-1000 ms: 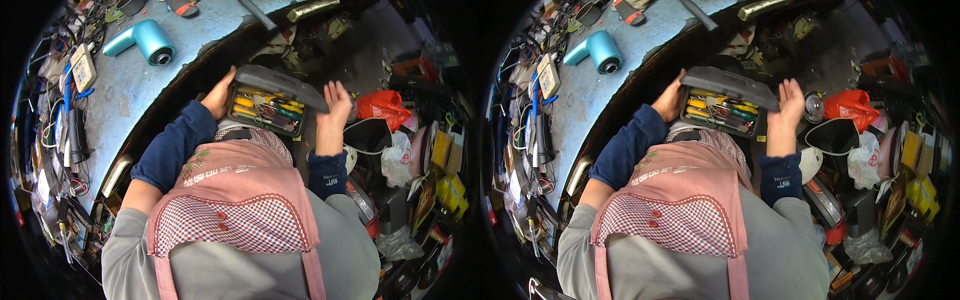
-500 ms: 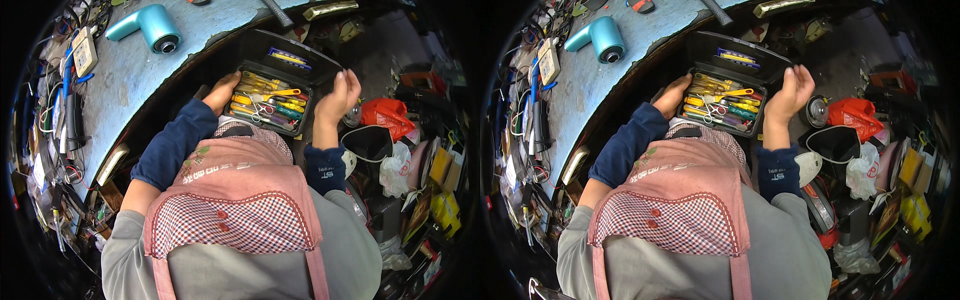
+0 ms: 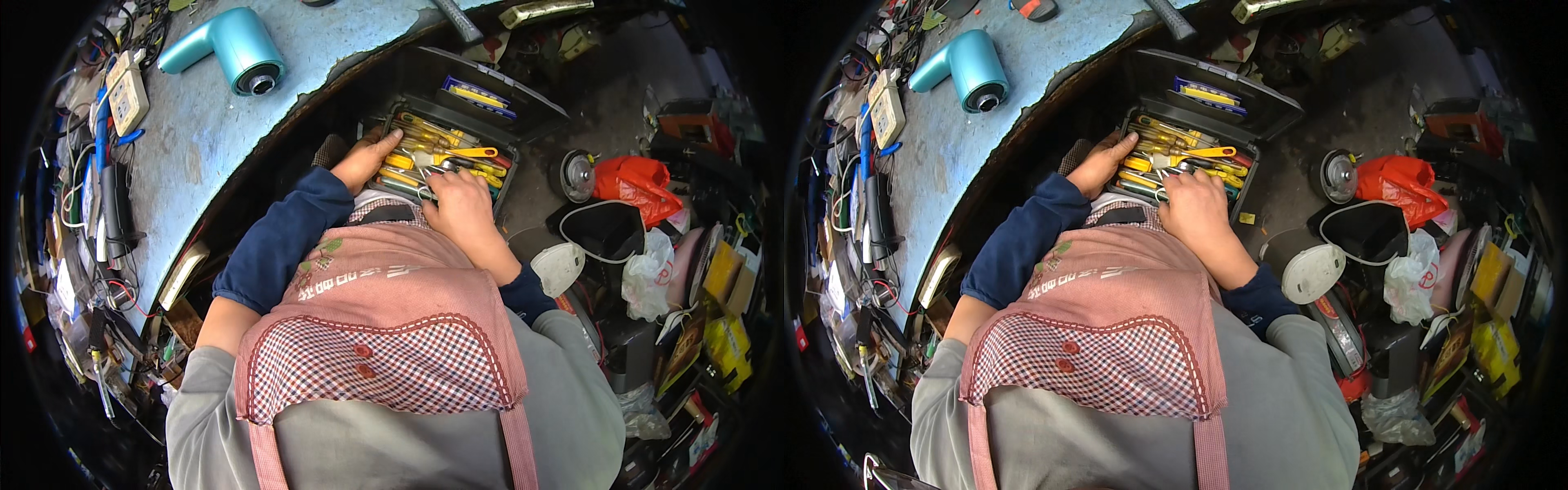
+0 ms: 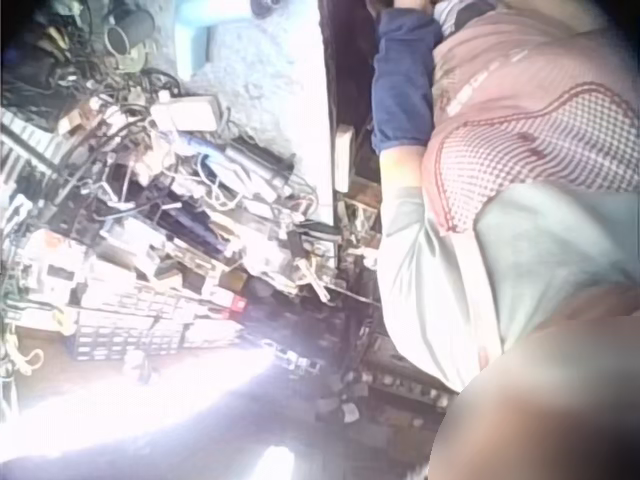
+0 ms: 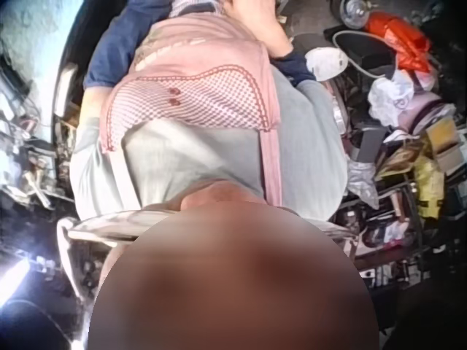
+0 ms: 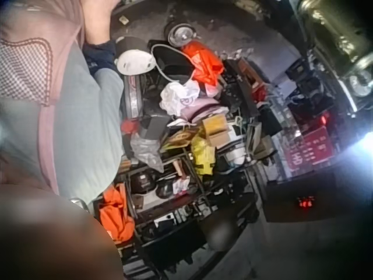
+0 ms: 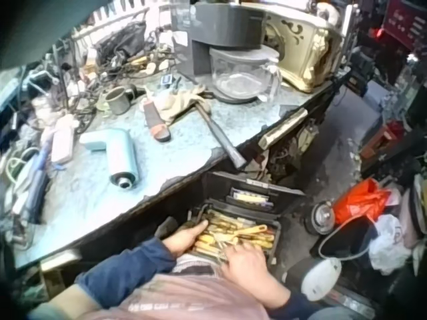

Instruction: The person disassembles a teal hair dryer using a utility knife and a small screwdriver, then opens a drawer to retrieve a screwdriver. They separate the casing to expose the internal motor and wiring, then connect a power adapter to the internal wires to test the device.

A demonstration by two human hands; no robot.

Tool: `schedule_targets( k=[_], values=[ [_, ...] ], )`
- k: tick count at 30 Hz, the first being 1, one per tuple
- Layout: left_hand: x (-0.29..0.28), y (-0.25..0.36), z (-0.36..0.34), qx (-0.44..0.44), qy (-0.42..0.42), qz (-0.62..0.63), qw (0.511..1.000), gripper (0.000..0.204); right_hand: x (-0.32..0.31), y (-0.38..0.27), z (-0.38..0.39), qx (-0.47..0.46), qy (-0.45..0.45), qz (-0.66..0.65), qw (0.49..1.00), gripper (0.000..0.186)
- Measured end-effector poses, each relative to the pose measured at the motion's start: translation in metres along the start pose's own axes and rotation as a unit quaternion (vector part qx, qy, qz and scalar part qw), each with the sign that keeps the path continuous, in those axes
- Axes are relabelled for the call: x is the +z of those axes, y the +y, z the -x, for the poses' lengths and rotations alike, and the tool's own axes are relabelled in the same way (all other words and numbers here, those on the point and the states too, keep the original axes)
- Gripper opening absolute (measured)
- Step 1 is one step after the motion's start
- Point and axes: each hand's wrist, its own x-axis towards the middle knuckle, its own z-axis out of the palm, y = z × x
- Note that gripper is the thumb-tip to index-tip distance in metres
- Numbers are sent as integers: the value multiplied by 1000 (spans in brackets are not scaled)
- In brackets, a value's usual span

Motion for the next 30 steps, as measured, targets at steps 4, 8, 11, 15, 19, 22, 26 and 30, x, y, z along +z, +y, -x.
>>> schedule_targets(
  k=[4, 8, 11, 15, 19, 22, 26, 30],
  values=[
    [-1, 2, 0, -10, -1, 0, 1000, 67, -14, 0, 1, -6, -27, 38, 999, 29],
    [1, 4, 3, -17, 7, 11, 1000, 68, -32, 4, 0, -16, -29, 33, 999, 45],
    [1, 0, 1, -16, 7, 27, 999, 67, -28, 7, -1, -20, -58, 36, 997, 60],
    [-4, -3, -4, -27, 2, 31, 999, 67, -16, 8, -4, -44, -55, 22, 997, 38],
    [2, 5, 2, -22, 24, 19, 999, 65, -17, 3, -10, -22, -58, 33, 998, 32],
    [-1, 5, 2, -27, 18, 11, 999, 64, -28, -6, -13, -45, -41, 26, 998, 24],
    [-14, -14, -13, -17, -10, 12, 1000, 66, -2, -3, -33, -96, 56, -14, 994, 12],
    [-3, -3, 2, -26, -16, 55, 998, 63, 11, 0, -46, -80, -57, 59, 993, 11]
  ],
)
